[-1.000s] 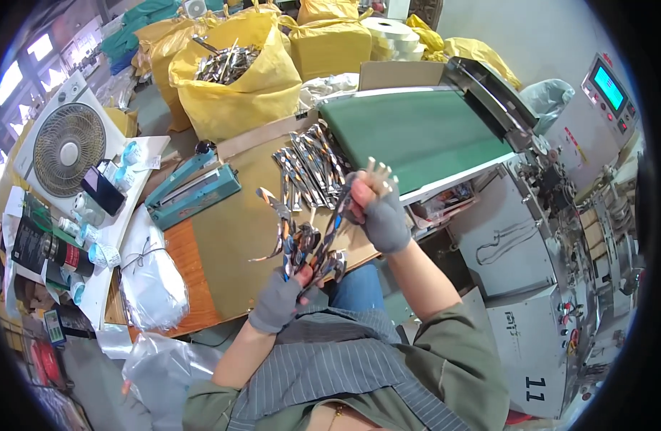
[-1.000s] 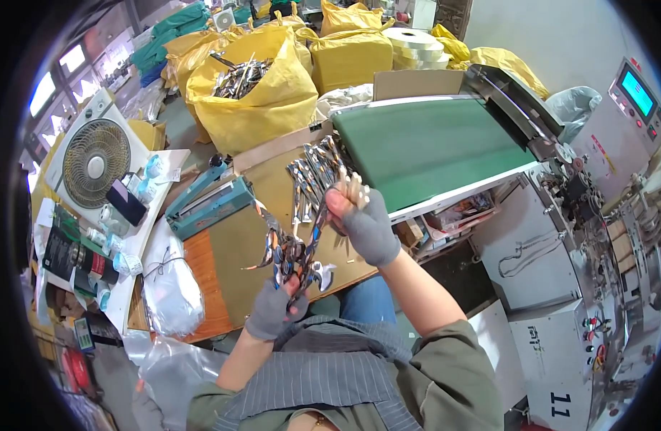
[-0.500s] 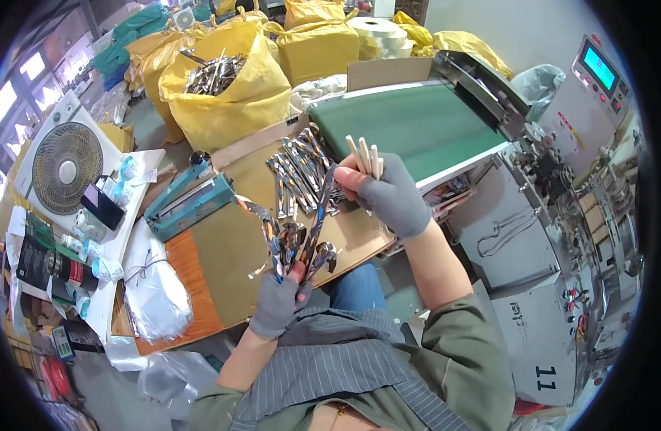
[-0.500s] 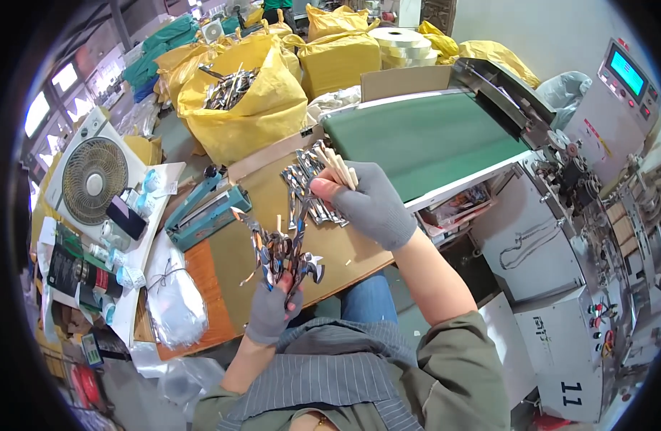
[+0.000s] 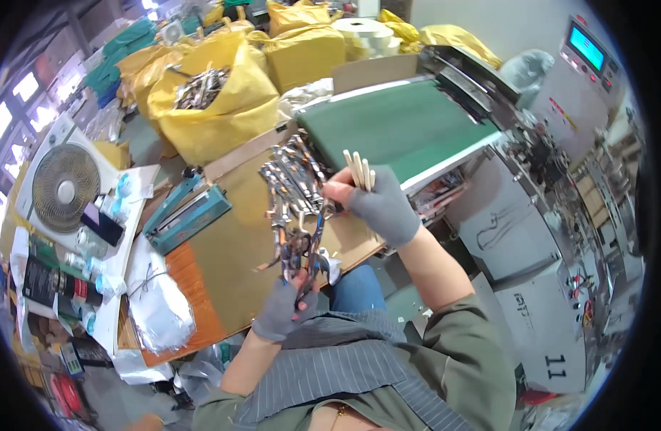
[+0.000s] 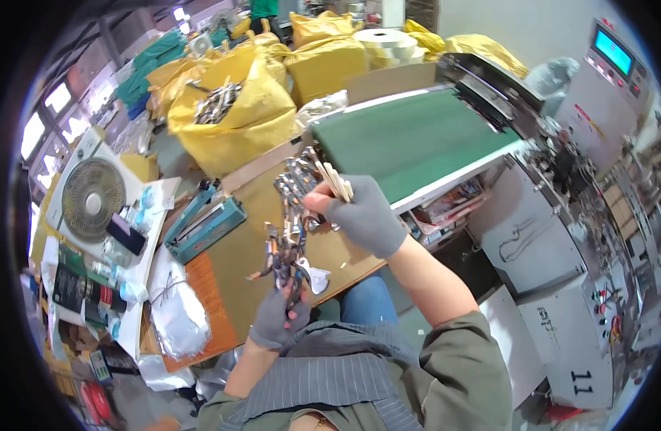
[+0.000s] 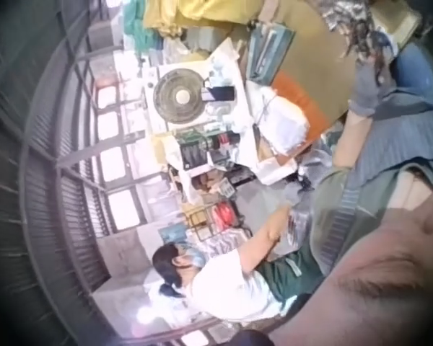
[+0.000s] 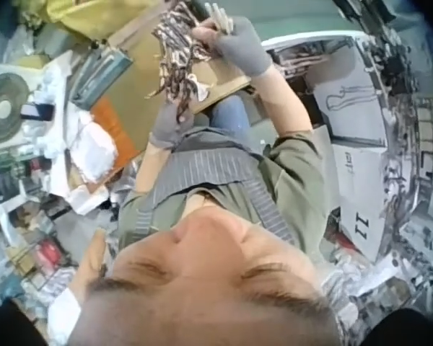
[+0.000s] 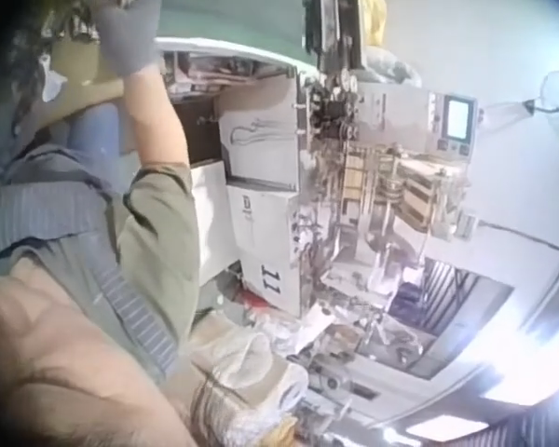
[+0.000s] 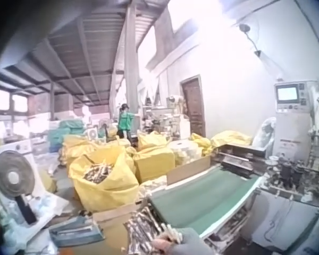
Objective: Organizing and placing small metal components into plastic bags at an industrial workstation.
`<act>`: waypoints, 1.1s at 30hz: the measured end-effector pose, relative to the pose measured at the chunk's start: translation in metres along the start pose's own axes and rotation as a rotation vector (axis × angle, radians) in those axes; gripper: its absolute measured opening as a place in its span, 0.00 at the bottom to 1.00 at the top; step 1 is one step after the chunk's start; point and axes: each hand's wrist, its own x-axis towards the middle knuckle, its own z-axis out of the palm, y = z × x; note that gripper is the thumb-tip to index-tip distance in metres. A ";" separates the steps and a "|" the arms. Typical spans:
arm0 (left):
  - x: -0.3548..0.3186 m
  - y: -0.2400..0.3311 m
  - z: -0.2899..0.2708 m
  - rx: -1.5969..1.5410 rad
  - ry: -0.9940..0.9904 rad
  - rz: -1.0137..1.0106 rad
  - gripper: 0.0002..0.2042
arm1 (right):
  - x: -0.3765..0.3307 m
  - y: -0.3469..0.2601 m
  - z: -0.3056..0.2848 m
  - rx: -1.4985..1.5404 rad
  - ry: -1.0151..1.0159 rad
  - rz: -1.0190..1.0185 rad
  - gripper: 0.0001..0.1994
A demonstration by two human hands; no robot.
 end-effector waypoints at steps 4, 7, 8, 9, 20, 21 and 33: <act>0.012 0.006 0.019 0.246 0.094 -0.016 0.15 | 0.012 0.007 -0.070 0.108 0.355 -0.174 0.11; 0.032 -0.004 0.039 0.317 0.041 -0.052 0.16 | -0.010 0.003 -0.116 0.154 0.505 -0.228 0.12; 0.037 -0.008 0.043 0.343 0.002 -0.093 0.15 | -0.019 0.001 -0.132 0.119 0.612 -0.255 0.12; 0.042 -0.011 0.047 0.357 -0.028 -0.113 0.15 | -0.025 0.003 -0.154 0.135 0.647 -0.236 0.12; 0.090 -0.034 0.122 0.524 -0.136 -0.275 0.20 | -0.094 0.029 -0.224 0.180 0.791 -0.146 0.13; 0.093 -0.038 0.125 0.532 -0.145 -0.284 0.20 | -0.098 0.033 -0.227 0.116 0.728 -0.109 0.12; 0.102 -0.052 0.089 0.603 0.152 -0.188 0.14 | -0.215 0.006 -0.446 -1.794 1.388 -0.131 0.12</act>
